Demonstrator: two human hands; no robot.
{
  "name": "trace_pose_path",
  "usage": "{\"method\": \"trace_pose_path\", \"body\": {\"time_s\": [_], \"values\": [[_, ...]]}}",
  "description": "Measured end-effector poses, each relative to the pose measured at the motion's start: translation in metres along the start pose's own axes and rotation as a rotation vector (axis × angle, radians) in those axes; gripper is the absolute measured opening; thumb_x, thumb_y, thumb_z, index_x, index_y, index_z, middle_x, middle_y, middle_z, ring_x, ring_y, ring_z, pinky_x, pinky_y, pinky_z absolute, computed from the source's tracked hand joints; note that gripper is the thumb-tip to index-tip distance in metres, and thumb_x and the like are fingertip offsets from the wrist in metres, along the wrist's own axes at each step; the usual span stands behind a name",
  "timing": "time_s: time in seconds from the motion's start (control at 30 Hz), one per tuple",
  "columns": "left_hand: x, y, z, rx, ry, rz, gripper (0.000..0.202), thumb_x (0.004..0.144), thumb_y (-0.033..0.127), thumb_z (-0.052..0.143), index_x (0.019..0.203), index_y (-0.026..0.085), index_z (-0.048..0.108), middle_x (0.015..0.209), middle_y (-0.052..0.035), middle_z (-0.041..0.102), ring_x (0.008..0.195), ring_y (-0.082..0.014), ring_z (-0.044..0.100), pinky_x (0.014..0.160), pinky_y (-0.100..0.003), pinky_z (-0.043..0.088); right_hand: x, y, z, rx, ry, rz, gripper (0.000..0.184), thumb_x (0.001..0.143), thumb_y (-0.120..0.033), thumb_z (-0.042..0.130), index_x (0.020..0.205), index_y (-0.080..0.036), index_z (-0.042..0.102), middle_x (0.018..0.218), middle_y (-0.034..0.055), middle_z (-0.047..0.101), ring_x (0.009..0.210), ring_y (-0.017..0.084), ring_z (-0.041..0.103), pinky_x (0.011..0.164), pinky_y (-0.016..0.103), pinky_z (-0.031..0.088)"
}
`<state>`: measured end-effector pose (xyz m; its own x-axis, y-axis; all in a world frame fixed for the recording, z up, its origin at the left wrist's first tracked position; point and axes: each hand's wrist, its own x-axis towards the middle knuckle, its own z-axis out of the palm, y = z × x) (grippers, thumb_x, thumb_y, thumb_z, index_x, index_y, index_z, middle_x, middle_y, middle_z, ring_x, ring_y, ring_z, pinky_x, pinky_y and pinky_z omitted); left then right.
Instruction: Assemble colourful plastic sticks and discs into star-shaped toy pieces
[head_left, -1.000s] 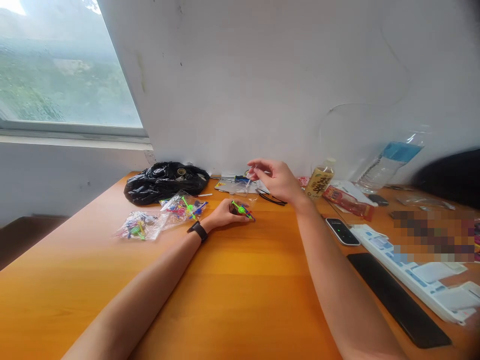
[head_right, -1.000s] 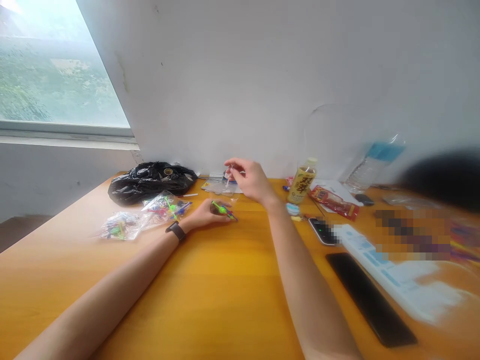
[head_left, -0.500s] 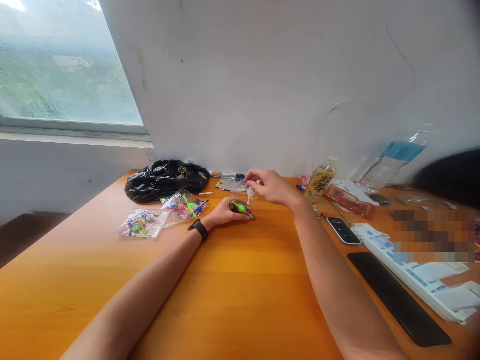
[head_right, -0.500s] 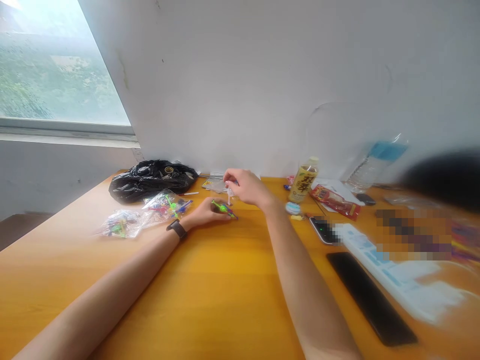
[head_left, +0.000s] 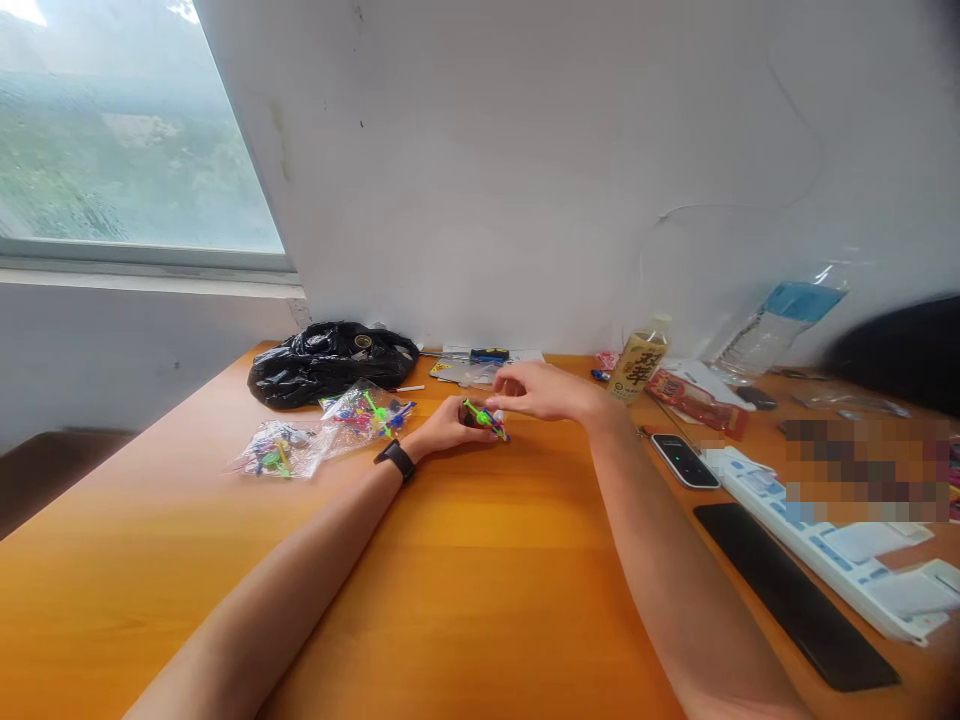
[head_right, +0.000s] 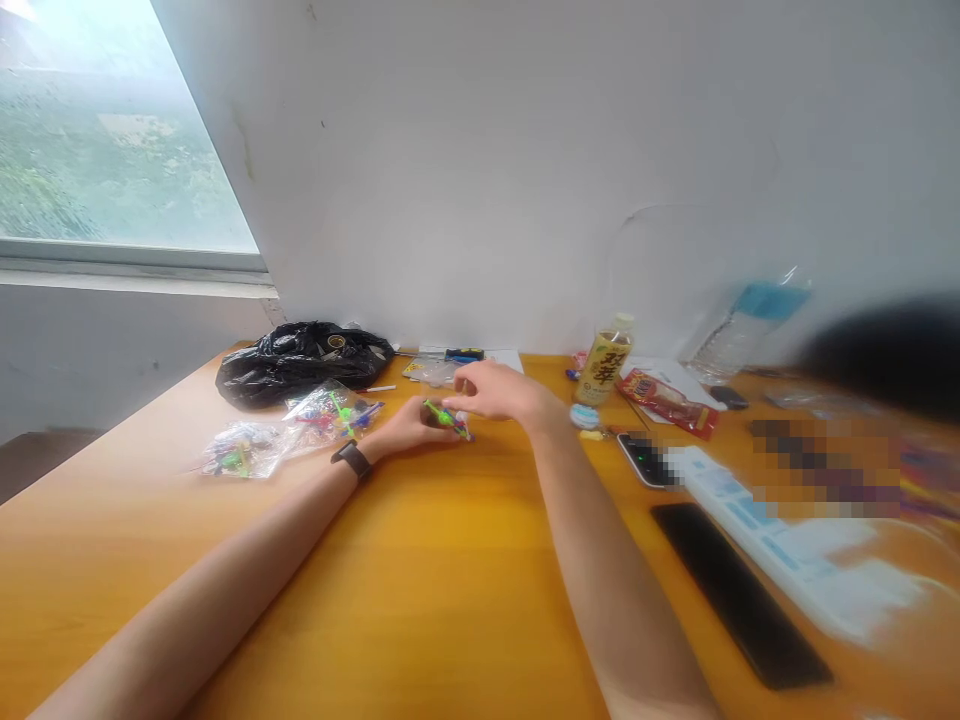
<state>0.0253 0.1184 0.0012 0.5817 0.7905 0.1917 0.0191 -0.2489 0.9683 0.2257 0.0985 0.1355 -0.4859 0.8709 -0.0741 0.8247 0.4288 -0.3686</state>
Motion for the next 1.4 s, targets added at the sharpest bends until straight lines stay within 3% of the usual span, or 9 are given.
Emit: {"method": "trace_pose_path", "body": {"time_s": [0.1,0.2,0.37,0.5,0.57,0.67,0.73,0.93,1.4], "values": [[-0.001,0.003,0.000,-0.005,0.001,0.000,0.052,0.075,0.040,0.091,0.113,0.009,0.074,0.097,-0.0127,0.079,0.083,-0.0207,0.072,0.072,-0.027,0.052,0.003,0.010,0.002,0.021,0.062,-0.028,0.010,0.090,-0.024,0.067,0.100,-0.022,0.069,0.093,0.0039,0.073,0.071,0.016,0.060,0.062,0.027,0.040],[-0.001,0.005,-0.002,0.076,0.018,-0.024,0.046,0.075,0.046,0.089,0.098,0.009,0.076,0.082,-0.0075,0.075,0.067,-0.0148,0.063,0.058,-0.023,0.042,0.006,0.017,0.002,0.046,0.149,-0.096,0.012,0.088,-0.014,0.061,0.092,-0.022,0.069,0.086,0.0023,0.072,0.072,0.016,0.060,0.064,0.027,0.042],[-0.001,0.004,-0.007,0.194,0.020,-0.071,0.046,0.073,0.055,0.087,0.074,0.010,0.076,0.060,-0.0016,0.060,0.054,-0.0109,0.046,0.049,-0.025,0.028,0.011,0.024,0.001,0.161,0.232,-0.213,0.008,0.089,-0.023,0.066,0.095,-0.022,0.071,0.096,0.0041,0.073,0.084,0.019,0.065,0.074,0.030,0.049],[-0.003,0.005,-0.008,0.194,0.010,-0.064,0.050,0.072,0.060,0.087,0.075,0.011,0.077,0.059,-0.0019,0.061,0.055,-0.0136,0.050,0.049,-0.026,0.032,0.019,0.041,0.008,0.344,0.406,-0.165,0.057,0.080,-0.043,0.082,0.130,-0.024,0.062,0.124,0.0092,0.068,0.089,0.019,0.067,0.075,0.031,0.053],[-0.005,0.008,-0.007,0.170,-0.044,-0.077,0.052,0.072,0.061,0.086,0.081,0.010,0.079,0.062,-0.0028,0.065,0.057,-0.0147,0.054,0.051,-0.026,0.036,0.022,0.053,0.014,0.382,0.297,-0.101,0.073,0.073,-0.050,0.088,0.135,-0.023,0.060,0.119,0.0101,0.071,0.083,0.018,0.066,0.071,0.031,0.052],[-0.005,0.016,-0.006,0.070,-0.071,-0.075,0.057,0.077,0.061,0.084,0.102,0.010,0.080,0.077,-0.0077,0.074,0.064,-0.0167,0.062,0.057,-0.026,0.045,0.028,0.067,0.024,0.495,0.036,-0.107,0.061,0.071,-0.053,0.088,0.117,-0.018,0.070,0.090,0.0070,0.075,0.076,0.019,0.066,0.069,0.030,0.051],[-0.002,0.021,-0.009,0.019,0.004,-0.049,0.060,0.082,0.062,0.080,0.112,0.010,0.078,0.090,-0.0123,0.078,0.075,-0.0191,0.068,0.065,-0.027,0.050,0.030,0.070,0.028,0.583,-0.002,-0.115,0.053,0.070,-0.055,0.088,0.104,-0.016,0.074,0.077,0.0048,0.073,0.072,0.019,0.066,0.067,0.030,0.050],[0.009,0.025,-0.029,0.062,0.220,-0.017,0.052,0.083,0.062,0.079,0.088,0.011,0.081,0.088,-0.0116,0.080,0.080,-0.0199,0.071,0.071,-0.027,0.051,0.030,0.065,0.027,0.755,0.066,-0.180,0.045,0.073,-0.058,0.086,0.082,-0.017,0.072,0.075,0.0027,0.069,0.067,0.014,0.059,0.066,0.029,0.047],[0.001,0.076,-0.048,0.073,0.345,0.294,0.045,0.082,0.043,0.086,0.115,0.013,0.079,0.096,-0.0126,0.082,0.080,-0.0200,0.077,0.077,-0.031,0.062,0.017,0.043,0.007,0.917,0.297,-0.278,0.042,0.083,-0.051,0.084,0.111,-0.020,0.080,0.088,0.0063,0.078,0.061,0.012,0.061,0.062,0.029,0.052]]}}
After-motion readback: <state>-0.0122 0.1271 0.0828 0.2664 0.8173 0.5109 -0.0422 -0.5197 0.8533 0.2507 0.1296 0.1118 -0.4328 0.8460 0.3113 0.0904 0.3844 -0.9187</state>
